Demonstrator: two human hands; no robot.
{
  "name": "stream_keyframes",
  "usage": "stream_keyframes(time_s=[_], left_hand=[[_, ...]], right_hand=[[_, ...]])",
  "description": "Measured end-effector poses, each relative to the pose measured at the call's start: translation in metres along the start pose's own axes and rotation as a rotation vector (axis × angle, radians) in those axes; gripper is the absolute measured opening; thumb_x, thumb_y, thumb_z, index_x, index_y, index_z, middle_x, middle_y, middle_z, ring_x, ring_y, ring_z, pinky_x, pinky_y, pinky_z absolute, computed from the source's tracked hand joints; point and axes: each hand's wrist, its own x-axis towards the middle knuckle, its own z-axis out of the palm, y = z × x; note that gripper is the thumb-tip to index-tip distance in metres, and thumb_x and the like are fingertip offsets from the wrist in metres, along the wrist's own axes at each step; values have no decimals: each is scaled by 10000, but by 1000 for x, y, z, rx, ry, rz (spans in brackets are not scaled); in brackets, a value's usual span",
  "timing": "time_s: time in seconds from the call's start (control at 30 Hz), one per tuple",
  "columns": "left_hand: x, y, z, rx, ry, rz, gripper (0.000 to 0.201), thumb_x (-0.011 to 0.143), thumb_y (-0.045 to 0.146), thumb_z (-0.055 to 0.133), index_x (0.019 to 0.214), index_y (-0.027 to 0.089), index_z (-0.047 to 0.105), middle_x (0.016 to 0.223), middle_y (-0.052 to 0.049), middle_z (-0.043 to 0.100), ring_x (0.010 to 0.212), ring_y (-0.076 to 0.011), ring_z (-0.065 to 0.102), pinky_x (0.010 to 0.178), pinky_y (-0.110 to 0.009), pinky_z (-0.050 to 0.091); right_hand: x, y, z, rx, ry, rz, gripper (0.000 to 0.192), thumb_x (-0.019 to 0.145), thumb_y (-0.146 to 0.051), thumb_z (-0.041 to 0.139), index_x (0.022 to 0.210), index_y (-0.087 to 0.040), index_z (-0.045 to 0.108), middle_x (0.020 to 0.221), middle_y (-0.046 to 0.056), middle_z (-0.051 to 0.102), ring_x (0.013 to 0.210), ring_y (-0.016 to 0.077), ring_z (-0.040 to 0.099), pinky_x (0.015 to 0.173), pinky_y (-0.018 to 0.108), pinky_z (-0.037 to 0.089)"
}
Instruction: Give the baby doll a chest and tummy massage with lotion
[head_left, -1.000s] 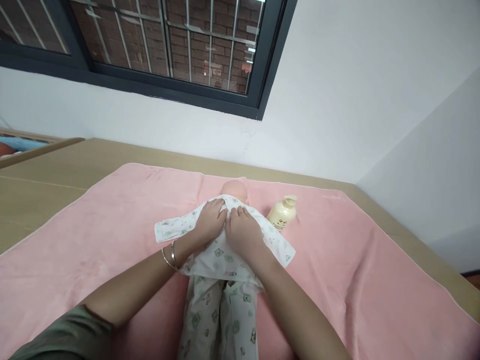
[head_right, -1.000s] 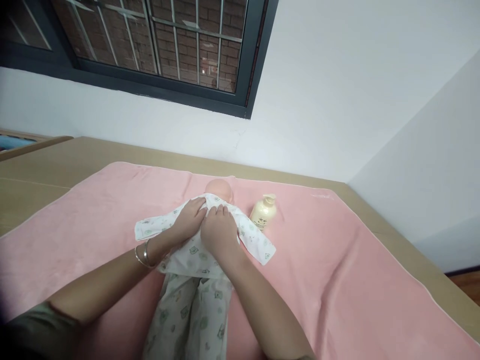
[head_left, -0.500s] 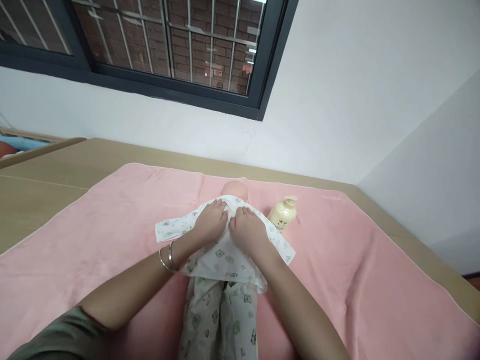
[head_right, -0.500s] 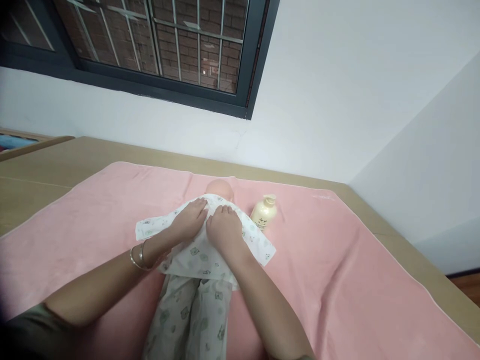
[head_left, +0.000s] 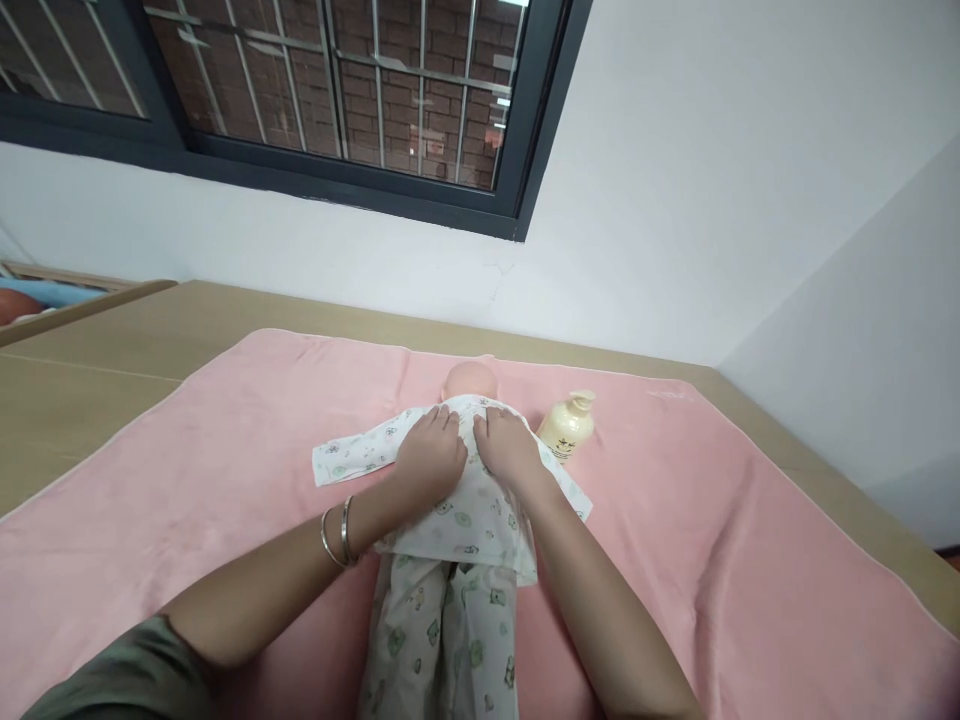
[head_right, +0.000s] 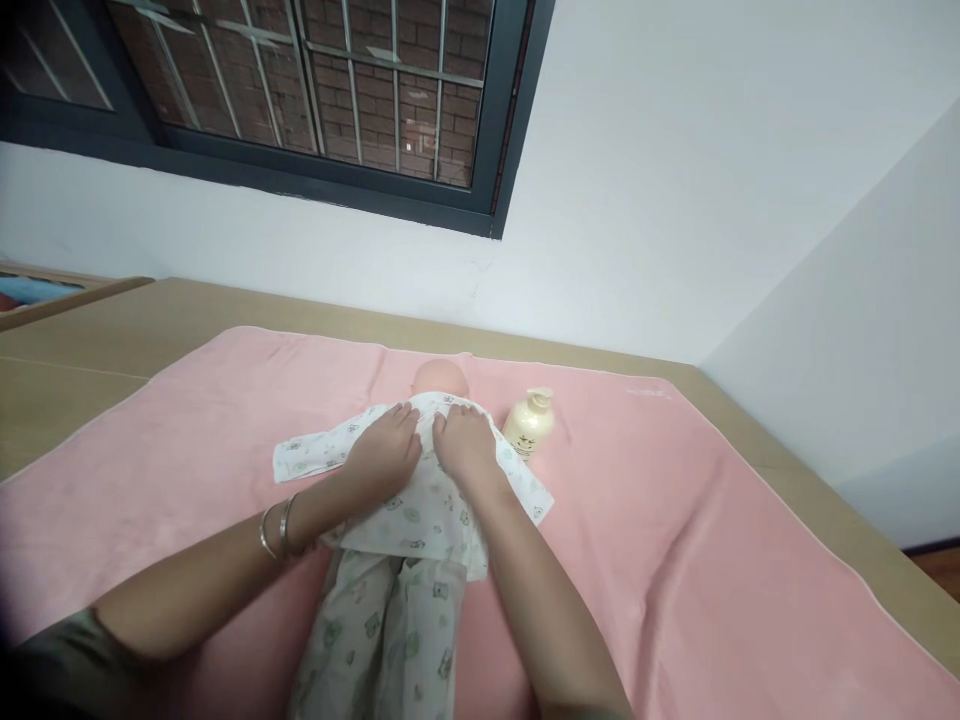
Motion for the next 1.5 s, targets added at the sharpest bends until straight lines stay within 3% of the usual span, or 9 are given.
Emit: stream_keyframes(time_s=[0.13,0.27,0.37,0.57,0.8,1.07,1.23,1.4,1.5], left_hand=[[21,-19,-10,-154,-119,-144,434,995,309,370,1246,83,641,1349,-209,667,1304,-316,601,1131,-474,455],[27,-27,-13,-240,-137,-117,391,1004,335,357,1129,134,668,1197,-168,730,1160,-294,666,1044,-463,513],[24,-25,-9,-214,-89,-125,397,1000,325,356,1136,114,664,1213,-192,718,1181,-315,652,1065,-492,494],[19,-22,1,-186,-28,-138,430,1001,332,356,1208,107,658,1247,-188,716,1215,-320,637,1094,-503,477],[19,-21,3,-148,-9,-140,429,1002,315,364,1243,105,651,1272,-185,708,1247,-313,625,1114,-496,461],[-6,6,4,56,47,-87,463,946,226,428,1355,50,558,1383,-256,615,1336,-368,550,1090,-522,459],[10,-9,-5,-95,-19,-81,366,947,235,406,1209,112,631,1283,-203,682,1258,-329,602,1112,-504,444],[30,-26,-15,-212,-152,-97,265,948,265,388,950,192,644,1014,-125,740,979,-285,685,923,-443,541],[25,-21,-13,-107,-121,-74,298,963,250,371,1026,164,650,1079,-155,730,1055,-301,675,964,-452,522]], right_hand=[[-18,-17,-6,-83,-34,-27,495,1076,-311,323,1413,-13,529,1401,246,599,1289,332,556,1091,437,383],[-34,-30,-11,-104,-56,-158,482,1060,-250,359,1462,-19,490,1433,244,575,1359,339,511,1118,434,374],[-32,-28,-7,-97,-23,-193,473,1065,-236,326,1425,-6,529,1408,244,594,1384,340,488,1171,441,316],[-6,-9,6,25,24,-31,534,1074,-368,345,1449,-28,513,1514,227,517,1418,320,451,1179,427,304],[0,-5,12,61,46,-16,565,1064,-393,356,1473,-24,485,1536,227,493,1442,303,428,1190,410,277],[2,6,-1,144,-28,-54,487,1049,-453,408,1373,-129,574,1461,164,587,1323,285,553,1082,371,399],[-16,-19,4,-41,26,-6,483,1069,-325,345,1426,-48,515,1482,235,541,1391,317,482,1159,450,325],[-32,-34,5,-106,15,-135,451,1052,-260,357,1411,-51,530,1475,246,541,1403,320,460,1152,464,346],[-23,-24,3,-35,-7,-148,416,1035,-252,388,1360,-76,578,1438,214,582,1381,309,479,1139,424,356]])
